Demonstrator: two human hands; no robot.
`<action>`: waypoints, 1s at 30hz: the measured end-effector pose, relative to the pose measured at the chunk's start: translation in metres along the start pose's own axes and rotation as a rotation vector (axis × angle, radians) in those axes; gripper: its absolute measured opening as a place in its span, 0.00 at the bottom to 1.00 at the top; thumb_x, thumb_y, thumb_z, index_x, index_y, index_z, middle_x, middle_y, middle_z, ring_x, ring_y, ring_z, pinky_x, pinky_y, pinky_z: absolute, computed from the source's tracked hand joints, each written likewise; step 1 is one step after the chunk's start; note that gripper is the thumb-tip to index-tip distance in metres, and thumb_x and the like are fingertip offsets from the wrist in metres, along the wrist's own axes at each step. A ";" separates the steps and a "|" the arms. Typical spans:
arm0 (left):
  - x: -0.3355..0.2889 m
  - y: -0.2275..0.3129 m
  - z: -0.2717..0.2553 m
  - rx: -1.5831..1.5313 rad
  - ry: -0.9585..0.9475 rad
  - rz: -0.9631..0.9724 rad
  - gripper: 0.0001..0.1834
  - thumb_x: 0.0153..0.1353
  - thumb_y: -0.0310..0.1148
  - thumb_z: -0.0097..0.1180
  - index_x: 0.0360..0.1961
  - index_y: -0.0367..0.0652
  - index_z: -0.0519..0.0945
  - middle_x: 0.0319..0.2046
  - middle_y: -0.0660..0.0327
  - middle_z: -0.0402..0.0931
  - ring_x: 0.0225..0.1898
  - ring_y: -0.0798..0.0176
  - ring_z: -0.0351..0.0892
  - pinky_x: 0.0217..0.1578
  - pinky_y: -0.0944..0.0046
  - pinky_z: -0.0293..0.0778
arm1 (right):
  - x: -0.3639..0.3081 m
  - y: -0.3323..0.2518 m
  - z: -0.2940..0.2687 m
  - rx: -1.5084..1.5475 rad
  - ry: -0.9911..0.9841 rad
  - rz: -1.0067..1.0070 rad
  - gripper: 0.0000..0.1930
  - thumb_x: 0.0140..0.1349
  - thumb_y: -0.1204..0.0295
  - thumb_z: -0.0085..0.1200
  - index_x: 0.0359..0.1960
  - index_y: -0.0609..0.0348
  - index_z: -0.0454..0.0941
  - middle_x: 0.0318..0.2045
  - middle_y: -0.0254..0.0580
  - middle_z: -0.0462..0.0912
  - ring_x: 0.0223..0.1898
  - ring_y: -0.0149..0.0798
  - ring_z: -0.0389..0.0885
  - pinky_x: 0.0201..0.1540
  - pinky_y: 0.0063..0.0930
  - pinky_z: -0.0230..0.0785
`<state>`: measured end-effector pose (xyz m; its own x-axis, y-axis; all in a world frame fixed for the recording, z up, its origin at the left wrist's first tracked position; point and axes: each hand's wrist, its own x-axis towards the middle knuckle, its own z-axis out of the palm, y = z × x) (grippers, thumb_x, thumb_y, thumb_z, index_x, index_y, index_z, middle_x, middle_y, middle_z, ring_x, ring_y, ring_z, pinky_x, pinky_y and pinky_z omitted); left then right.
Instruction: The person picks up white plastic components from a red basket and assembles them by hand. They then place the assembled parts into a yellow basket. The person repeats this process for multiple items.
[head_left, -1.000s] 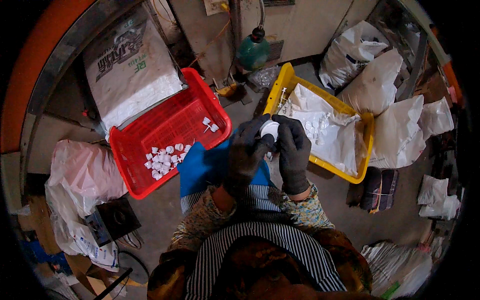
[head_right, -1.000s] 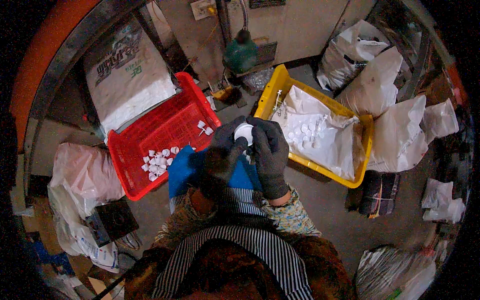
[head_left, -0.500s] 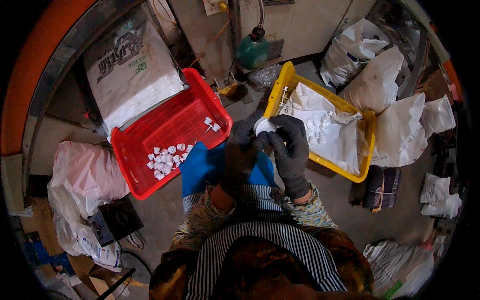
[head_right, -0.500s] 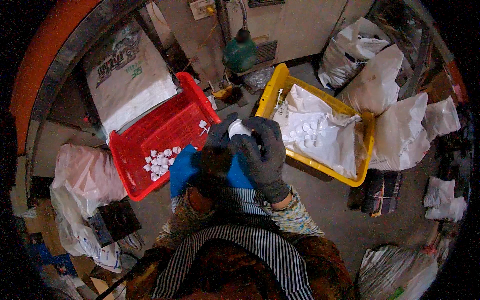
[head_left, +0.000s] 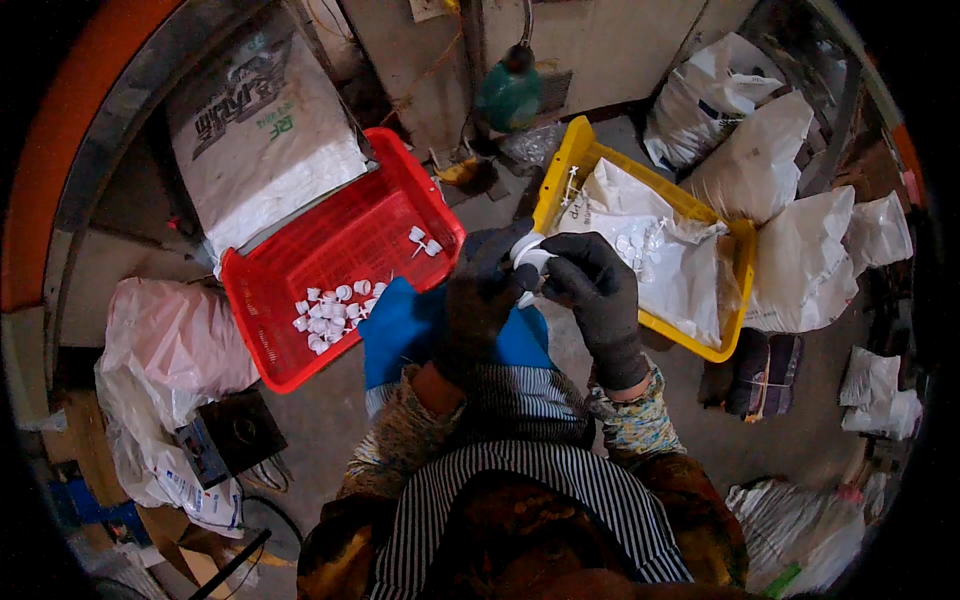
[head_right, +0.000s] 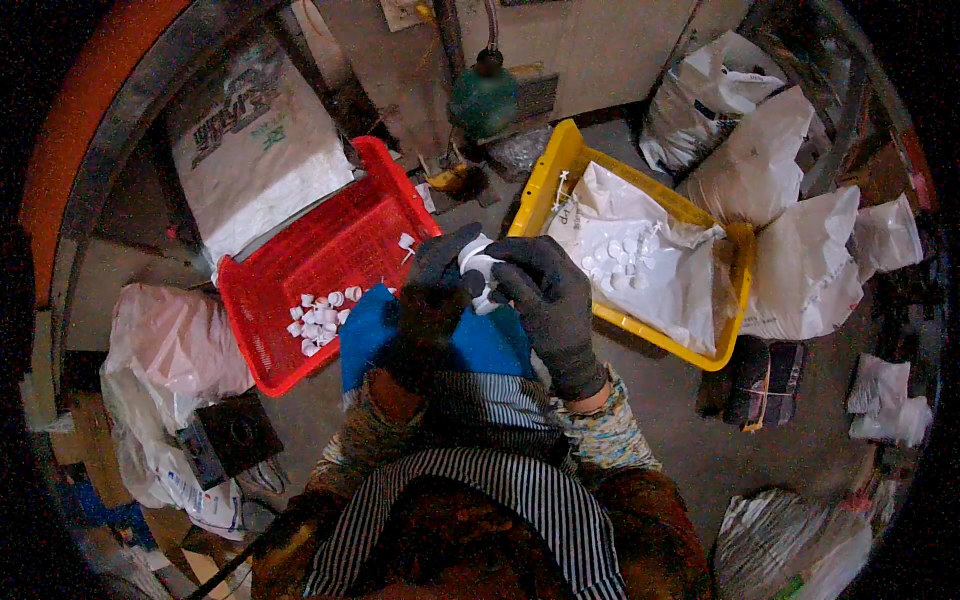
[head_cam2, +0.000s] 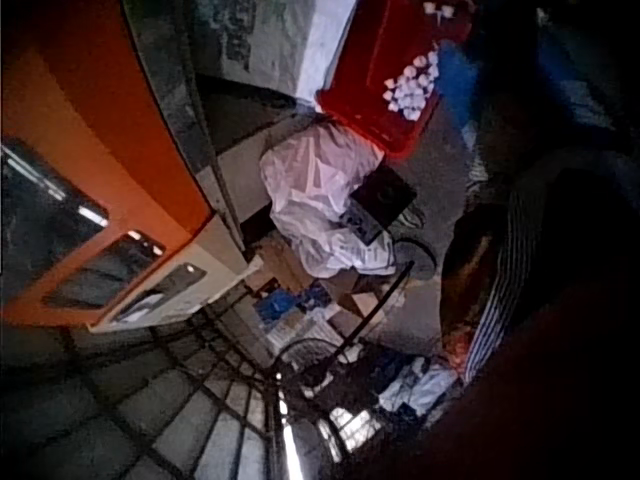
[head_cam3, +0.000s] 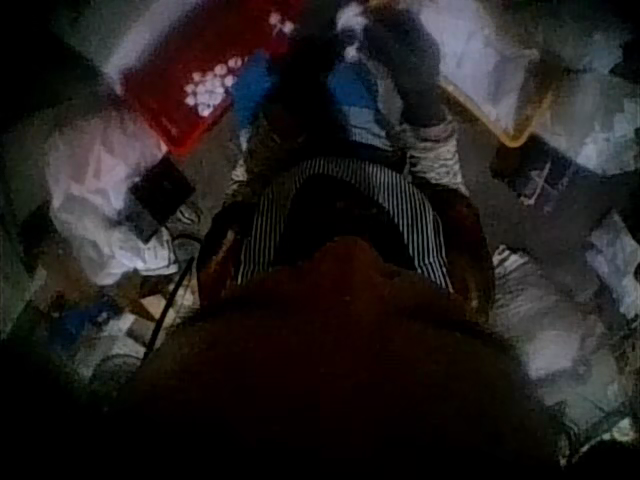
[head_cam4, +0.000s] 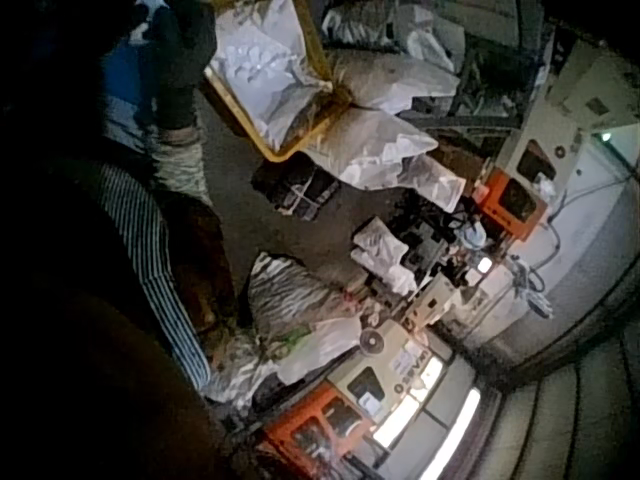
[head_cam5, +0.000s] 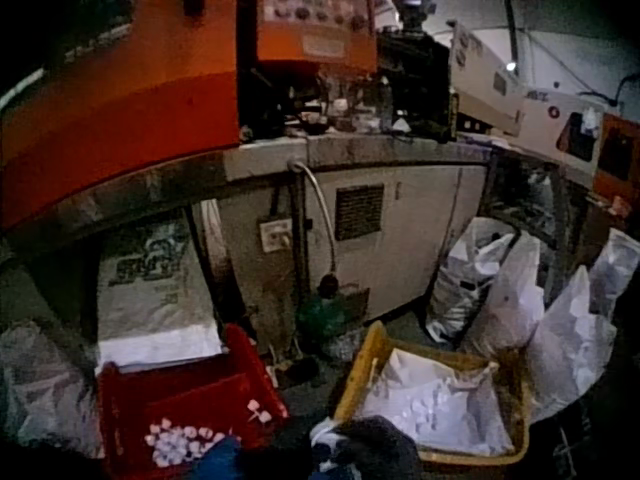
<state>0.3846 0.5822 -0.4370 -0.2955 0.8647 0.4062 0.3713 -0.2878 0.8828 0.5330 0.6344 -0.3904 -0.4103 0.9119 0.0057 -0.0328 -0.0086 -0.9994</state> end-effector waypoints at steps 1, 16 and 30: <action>0.000 0.000 -0.002 -0.024 -0.016 0.003 0.21 0.60 0.37 0.57 0.49 0.31 0.76 0.44 0.45 0.76 0.47 0.46 0.75 0.51 0.53 0.70 | 0.000 0.001 0.001 -0.084 0.011 -0.064 0.08 0.59 0.77 0.54 0.40 0.63 0.81 0.35 0.41 0.79 0.34 0.34 0.81 0.38 0.25 0.73; 0.001 -0.005 0.002 -0.199 -0.032 -0.021 0.21 0.62 0.38 0.55 0.50 0.33 0.75 0.46 0.47 0.75 0.48 0.47 0.74 0.53 0.55 0.68 | 0.012 0.015 0.026 0.459 0.208 -0.092 0.23 0.59 0.74 0.56 0.58 0.61 0.72 0.42 0.37 0.76 0.42 0.30 0.74 0.44 0.23 0.68; -0.021 0.034 0.025 -0.514 0.208 -0.327 0.15 0.66 0.28 0.51 0.52 0.38 0.71 0.45 0.57 0.74 0.45 0.62 0.73 0.48 0.61 0.71 | -0.004 0.017 0.023 0.220 -0.015 -0.148 0.16 0.61 0.76 0.50 0.51 0.65 0.77 0.56 0.49 0.75 0.60 0.42 0.71 0.62 0.33 0.61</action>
<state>0.4258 0.5648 -0.4212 -0.5059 0.8580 0.0888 -0.2212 -0.2285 0.9481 0.5128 0.6214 -0.4068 -0.3995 0.9037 0.1537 -0.2900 0.0345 -0.9564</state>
